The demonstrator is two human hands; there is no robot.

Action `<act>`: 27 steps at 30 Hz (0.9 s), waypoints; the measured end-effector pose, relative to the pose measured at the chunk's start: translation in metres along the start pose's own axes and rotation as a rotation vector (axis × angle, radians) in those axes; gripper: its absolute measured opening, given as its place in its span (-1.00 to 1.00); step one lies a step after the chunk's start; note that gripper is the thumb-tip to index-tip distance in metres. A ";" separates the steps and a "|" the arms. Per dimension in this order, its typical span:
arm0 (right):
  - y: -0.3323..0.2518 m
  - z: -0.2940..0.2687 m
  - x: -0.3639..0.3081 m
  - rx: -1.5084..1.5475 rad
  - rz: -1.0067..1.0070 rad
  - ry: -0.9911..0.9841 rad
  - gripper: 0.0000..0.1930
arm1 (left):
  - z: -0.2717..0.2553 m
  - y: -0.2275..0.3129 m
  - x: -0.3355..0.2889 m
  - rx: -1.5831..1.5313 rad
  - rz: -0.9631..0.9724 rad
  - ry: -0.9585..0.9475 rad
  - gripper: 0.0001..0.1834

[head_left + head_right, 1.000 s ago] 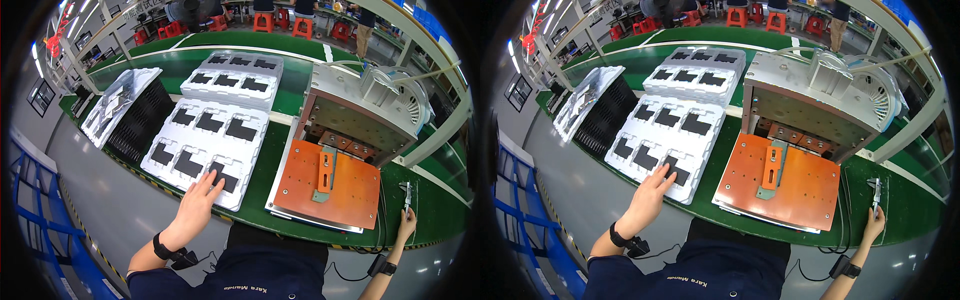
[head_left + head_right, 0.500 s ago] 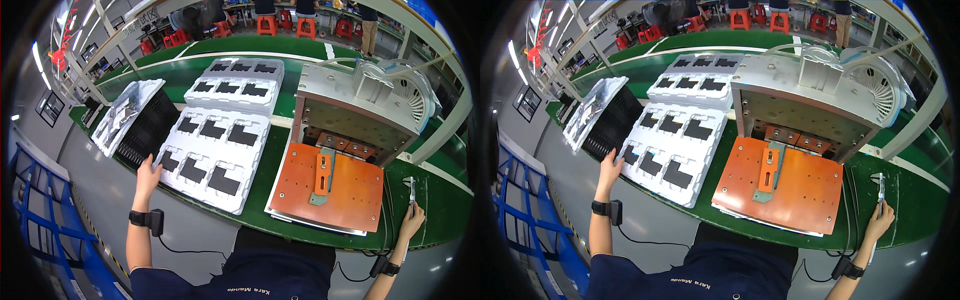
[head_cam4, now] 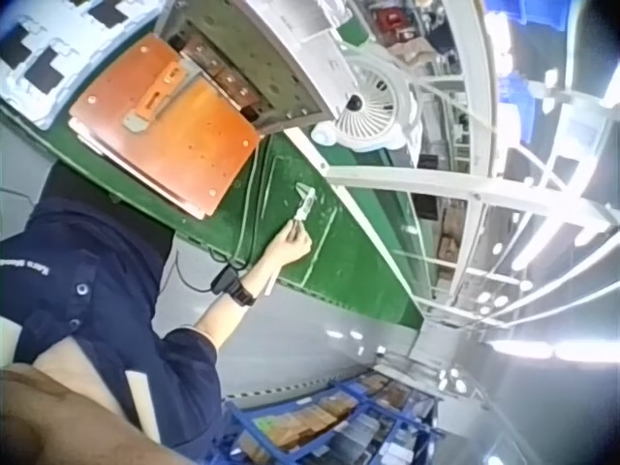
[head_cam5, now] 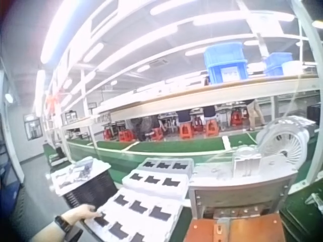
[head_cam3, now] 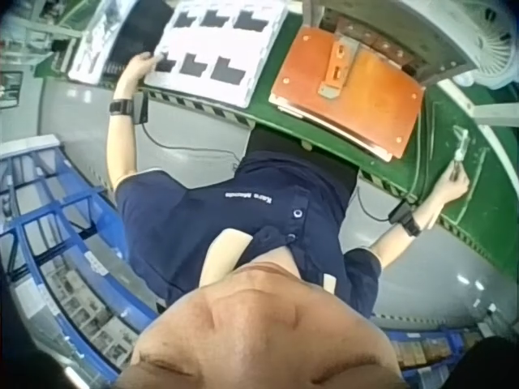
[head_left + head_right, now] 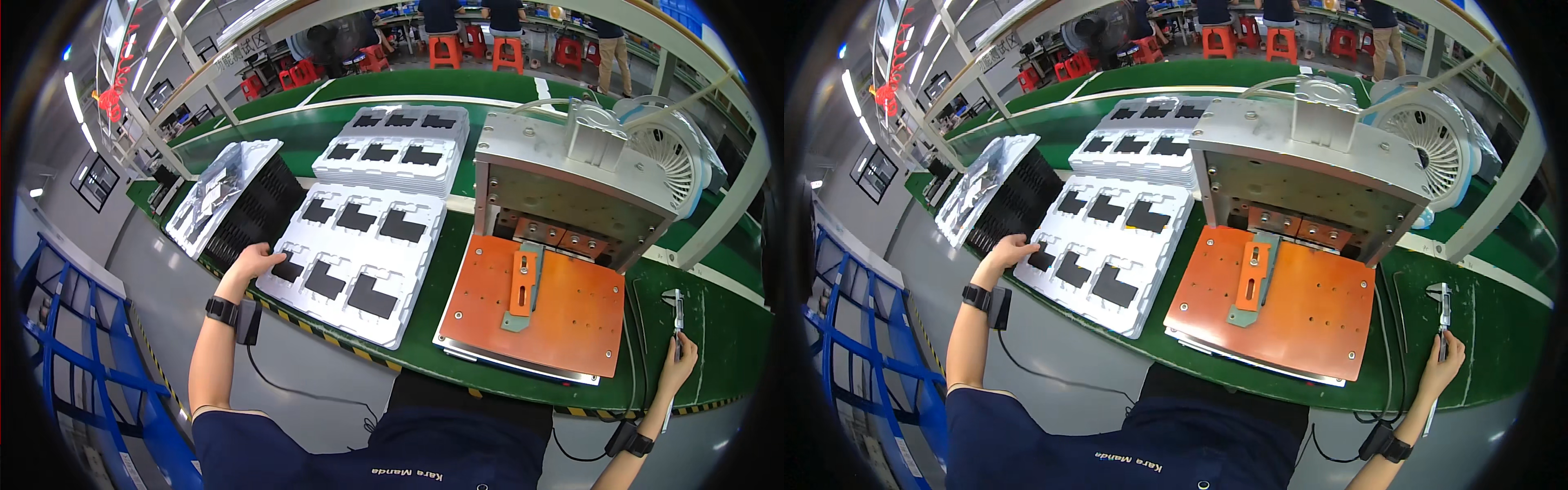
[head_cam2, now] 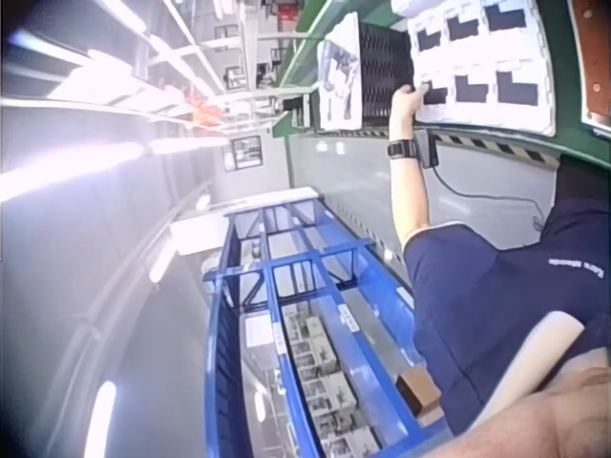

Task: Placing small black electronic components into a pressing machine and measuring them with a digital caliper.

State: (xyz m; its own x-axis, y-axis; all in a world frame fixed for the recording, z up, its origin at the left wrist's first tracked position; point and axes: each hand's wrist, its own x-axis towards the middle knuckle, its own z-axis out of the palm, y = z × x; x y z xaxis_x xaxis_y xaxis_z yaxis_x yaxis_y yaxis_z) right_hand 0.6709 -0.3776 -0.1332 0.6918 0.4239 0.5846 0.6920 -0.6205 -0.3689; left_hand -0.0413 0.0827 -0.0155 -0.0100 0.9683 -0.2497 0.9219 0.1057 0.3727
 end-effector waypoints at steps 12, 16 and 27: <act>-0.010 -0.007 0.000 0.149 0.041 0.021 -0.84 | -0.009 -0.006 0.027 -0.273 -0.394 -0.272 -0.49; -0.018 -0.006 0.000 0.155 0.024 -0.009 -0.85 | -0.012 -0.023 0.022 -0.773 -0.328 -0.218 -0.59; -0.017 -0.007 0.001 0.177 0.070 -0.014 -0.86 | -0.019 -0.037 -0.046 -1.381 0.101 -0.386 -0.34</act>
State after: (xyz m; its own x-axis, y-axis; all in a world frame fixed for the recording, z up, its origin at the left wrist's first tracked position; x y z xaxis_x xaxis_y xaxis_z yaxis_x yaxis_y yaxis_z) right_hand 0.6585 -0.3708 -0.1215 0.7413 0.3937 0.5436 0.6668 -0.5237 -0.5302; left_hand -0.0827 0.0387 -0.0006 0.3412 0.8877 -0.3091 -0.1965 0.3890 0.9001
